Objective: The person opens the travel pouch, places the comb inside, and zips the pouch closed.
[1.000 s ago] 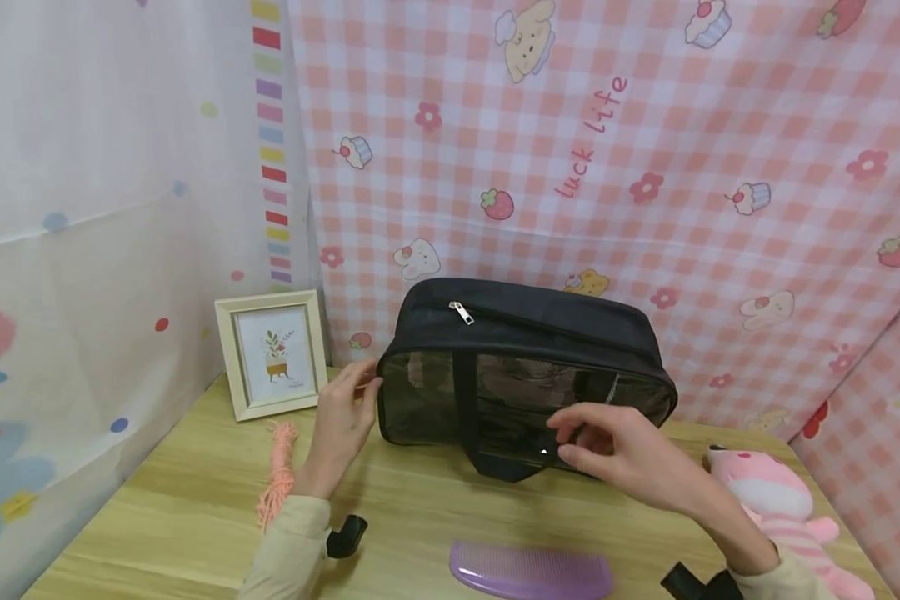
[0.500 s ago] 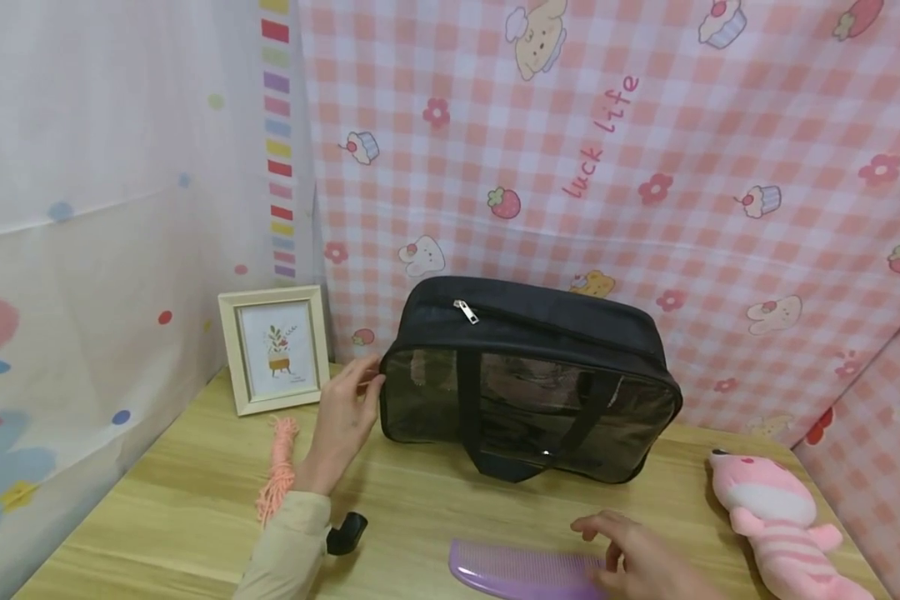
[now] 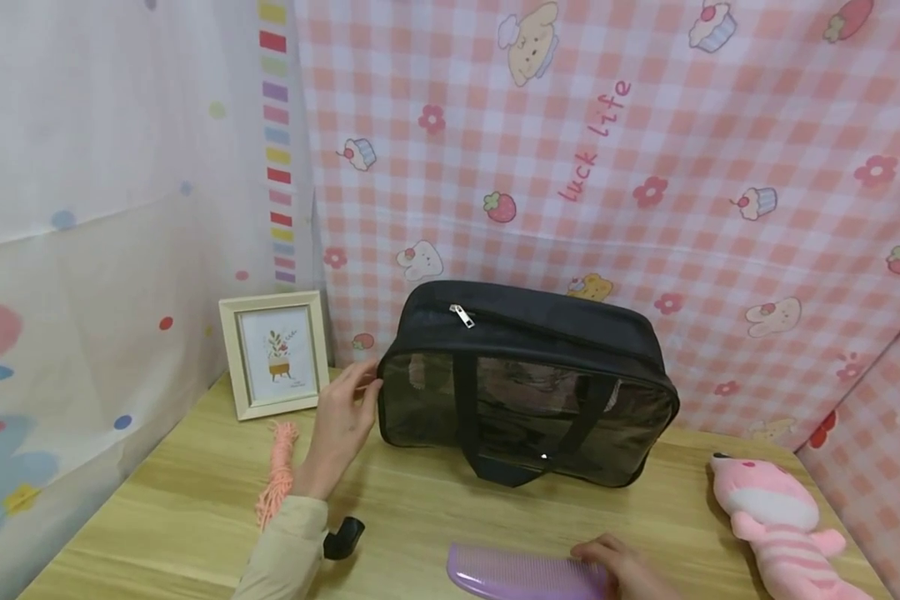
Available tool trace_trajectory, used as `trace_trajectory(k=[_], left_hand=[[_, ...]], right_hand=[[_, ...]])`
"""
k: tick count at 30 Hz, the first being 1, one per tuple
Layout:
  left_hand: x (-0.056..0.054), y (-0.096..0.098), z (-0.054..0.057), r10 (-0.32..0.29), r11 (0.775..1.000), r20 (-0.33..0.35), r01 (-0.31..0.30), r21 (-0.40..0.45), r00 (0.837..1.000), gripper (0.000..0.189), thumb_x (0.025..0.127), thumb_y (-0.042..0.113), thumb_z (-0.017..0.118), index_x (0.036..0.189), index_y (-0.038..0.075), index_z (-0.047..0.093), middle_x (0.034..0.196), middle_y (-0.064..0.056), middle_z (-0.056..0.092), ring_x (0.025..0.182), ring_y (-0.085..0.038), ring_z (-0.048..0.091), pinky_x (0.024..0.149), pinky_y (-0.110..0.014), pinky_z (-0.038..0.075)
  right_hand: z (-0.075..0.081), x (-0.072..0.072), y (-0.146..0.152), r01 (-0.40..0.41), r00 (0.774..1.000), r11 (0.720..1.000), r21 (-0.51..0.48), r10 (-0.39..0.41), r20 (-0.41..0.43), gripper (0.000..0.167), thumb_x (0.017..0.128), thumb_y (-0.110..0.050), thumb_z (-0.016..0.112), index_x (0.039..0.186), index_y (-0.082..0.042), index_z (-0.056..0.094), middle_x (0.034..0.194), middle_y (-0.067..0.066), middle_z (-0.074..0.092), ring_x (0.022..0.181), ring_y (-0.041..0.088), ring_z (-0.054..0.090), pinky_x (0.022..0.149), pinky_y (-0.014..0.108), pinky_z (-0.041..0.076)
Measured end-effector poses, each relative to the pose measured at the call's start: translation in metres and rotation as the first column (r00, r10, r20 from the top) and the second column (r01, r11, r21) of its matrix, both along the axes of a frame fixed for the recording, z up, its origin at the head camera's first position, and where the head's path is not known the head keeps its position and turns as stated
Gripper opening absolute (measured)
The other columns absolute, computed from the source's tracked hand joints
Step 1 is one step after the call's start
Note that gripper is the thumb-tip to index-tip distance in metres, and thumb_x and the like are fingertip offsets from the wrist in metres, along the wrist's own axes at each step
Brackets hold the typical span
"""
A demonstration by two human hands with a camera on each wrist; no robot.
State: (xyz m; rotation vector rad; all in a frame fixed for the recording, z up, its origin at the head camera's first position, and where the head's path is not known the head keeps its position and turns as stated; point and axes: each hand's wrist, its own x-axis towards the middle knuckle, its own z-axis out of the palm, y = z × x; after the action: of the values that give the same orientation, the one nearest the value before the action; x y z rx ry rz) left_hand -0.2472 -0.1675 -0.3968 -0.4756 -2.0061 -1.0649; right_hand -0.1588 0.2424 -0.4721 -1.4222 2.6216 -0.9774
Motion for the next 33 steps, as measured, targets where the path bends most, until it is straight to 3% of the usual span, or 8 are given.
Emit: trace_trajectory(k=[8,17,20,24,28,33], left_hand=[[0.000,0.001,-0.001,-0.004,1.000,0.002,0.004,0.017,1.000,0.023,0.086,-0.005,0.065,0.110,-0.003,0.065,0.100,-0.016,0.066,0.085,-0.028,0.067,0.068,-0.034,0.059],[0.000,0.004,-0.001,-0.015,1.000,-0.005,0.015,0.011,1.000,0.024,0.086,-0.006,0.066,0.109,-0.003,0.065,0.100,-0.016,0.066,0.084,-0.028,0.067,0.068,-0.034,0.059],[0.001,0.003,-0.001,-0.017,1.000,-0.003,0.017,0.009,1.000,0.024,0.086,-0.007,0.065,0.109,-0.003,0.065,0.100,-0.016,0.066,0.084,-0.029,0.067,0.068,-0.034,0.059],[0.001,0.001,-0.002,-0.017,1.000,0.000,0.017,0.016,1.000,0.025,0.086,-0.007,0.065,0.110,-0.003,0.065,0.099,-0.016,0.066,0.084,-0.029,0.066,0.068,-0.035,0.059],[0.001,0.000,-0.001,-0.024,0.999,-0.005,0.025,0.023,1.000,0.027,0.085,-0.008,0.065,0.111,-0.003,0.065,0.098,-0.016,0.066,0.084,-0.029,0.066,0.067,-0.036,0.059],[0.002,0.001,0.001,-0.030,0.999,-0.005,0.031,0.033,1.000,0.027,0.084,-0.009,0.066,0.110,-0.003,0.065,0.098,-0.016,0.066,0.084,-0.029,0.067,0.068,-0.036,0.059]], right_hand=[[0.003,0.003,0.004,0.017,1.000,1.000,-0.012,-0.016,0.026,0.047,0.077,-0.024,0.080,0.110,0.004,0.060,0.100,0.007,0.056,0.089,0.005,0.052,0.063,0.020,0.047],[0.005,0.008,0.004,0.081,0.996,0.996,0.021,-0.082,0.038,0.044,0.073,-0.026,0.083,0.101,0.000,0.062,0.092,-0.002,0.051,0.076,-0.001,0.044,0.056,0.016,0.041],[0.009,0.010,0.003,0.091,0.992,0.995,0.026,-0.093,0.088,0.039,0.073,-0.021,0.083,0.098,0.000,0.062,0.091,-0.006,0.050,0.074,-0.002,0.044,0.055,0.017,0.042],[0.017,0.014,0.001,0.106,0.960,0.994,0.036,-0.112,0.256,0.024,0.081,-0.010,0.075,0.096,0.001,0.060,0.088,-0.007,0.051,0.069,-0.002,0.045,0.053,0.020,0.043],[0.024,0.019,-0.001,0.138,0.908,0.990,0.040,-0.142,0.394,0.010,0.087,-0.003,0.067,0.095,0.000,0.060,0.085,-0.009,0.052,0.065,-0.002,0.045,0.051,0.021,0.043],[0.028,0.023,-0.003,0.158,0.918,0.987,0.032,-0.159,0.363,0.004,0.090,-0.003,0.062,0.092,-0.006,0.060,0.079,-0.015,0.048,0.059,-0.003,0.043,0.048,0.018,0.041]])
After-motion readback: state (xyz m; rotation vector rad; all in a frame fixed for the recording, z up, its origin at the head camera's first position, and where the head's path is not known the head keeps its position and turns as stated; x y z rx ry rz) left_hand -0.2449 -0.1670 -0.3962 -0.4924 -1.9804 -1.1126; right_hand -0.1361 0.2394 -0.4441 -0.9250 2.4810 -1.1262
